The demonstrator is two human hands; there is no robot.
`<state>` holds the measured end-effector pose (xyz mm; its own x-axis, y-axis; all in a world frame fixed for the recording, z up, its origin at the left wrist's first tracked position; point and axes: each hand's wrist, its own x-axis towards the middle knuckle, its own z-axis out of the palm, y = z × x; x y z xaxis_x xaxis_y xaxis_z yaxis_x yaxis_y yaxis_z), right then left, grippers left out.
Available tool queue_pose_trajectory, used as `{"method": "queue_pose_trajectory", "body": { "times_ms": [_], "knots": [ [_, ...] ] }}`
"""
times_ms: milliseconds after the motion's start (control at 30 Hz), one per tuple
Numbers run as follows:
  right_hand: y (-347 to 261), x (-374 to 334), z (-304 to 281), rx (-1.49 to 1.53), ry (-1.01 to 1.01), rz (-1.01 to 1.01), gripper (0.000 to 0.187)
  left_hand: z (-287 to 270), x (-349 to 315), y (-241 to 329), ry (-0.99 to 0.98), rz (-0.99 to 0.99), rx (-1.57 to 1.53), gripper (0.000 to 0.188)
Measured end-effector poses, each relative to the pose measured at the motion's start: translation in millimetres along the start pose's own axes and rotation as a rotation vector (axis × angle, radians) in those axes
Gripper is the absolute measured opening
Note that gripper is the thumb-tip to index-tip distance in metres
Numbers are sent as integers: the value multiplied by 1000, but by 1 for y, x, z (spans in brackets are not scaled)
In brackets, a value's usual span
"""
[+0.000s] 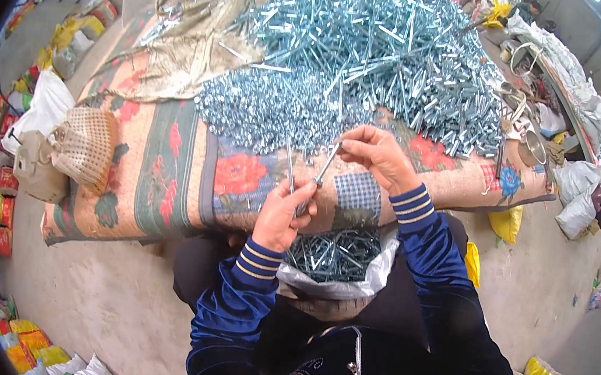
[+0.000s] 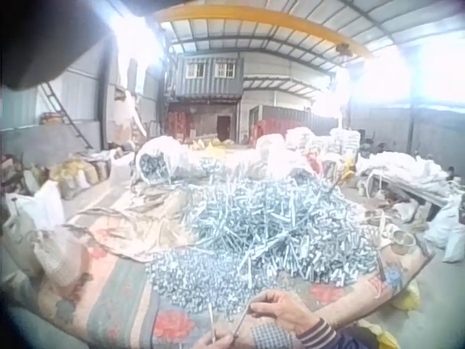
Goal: The person assembles small metal clips onto longer metal pins by hand.
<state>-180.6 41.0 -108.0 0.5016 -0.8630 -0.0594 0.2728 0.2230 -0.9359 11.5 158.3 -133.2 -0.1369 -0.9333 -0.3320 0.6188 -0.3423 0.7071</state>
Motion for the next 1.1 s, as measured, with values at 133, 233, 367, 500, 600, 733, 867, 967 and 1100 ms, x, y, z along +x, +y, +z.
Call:
{"method": "queue_pose_trajectory", "body": {
  "times_ms": [133,233,367,500,600,733,867,967,1100],
  "knots": [
    [-6,-7,-2,-75,-42,-25,16,3,0,-2,-17,-26,33,11],
    [-11,-9,1,-342,-52,-120,19,1,-2,-1,-6,-13,64,12],
    [5,-13,15,-354,-142,-69,21,9,-5,2,31,63,84,24],
    [17,-22,29,-258,-159,65,18,14,-5,1,49,101,116,27],
    [11,-18,19,-253,-126,56,21,7,0,1,-7,22,200,27],
    [-4,-20,8,-193,-124,-26,21,7,2,2,-154,-146,232,27],
    [-5,-21,7,-212,-125,-98,25,10,2,-10,-154,41,241,26],
    [-7,-23,6,-180,-96,-131,25,20,2,-16,-45,362,506,23],
    [-19,-33,11,-144,-41,-119,27,19,2,-14,-41,273,584,23]
  ]
}}
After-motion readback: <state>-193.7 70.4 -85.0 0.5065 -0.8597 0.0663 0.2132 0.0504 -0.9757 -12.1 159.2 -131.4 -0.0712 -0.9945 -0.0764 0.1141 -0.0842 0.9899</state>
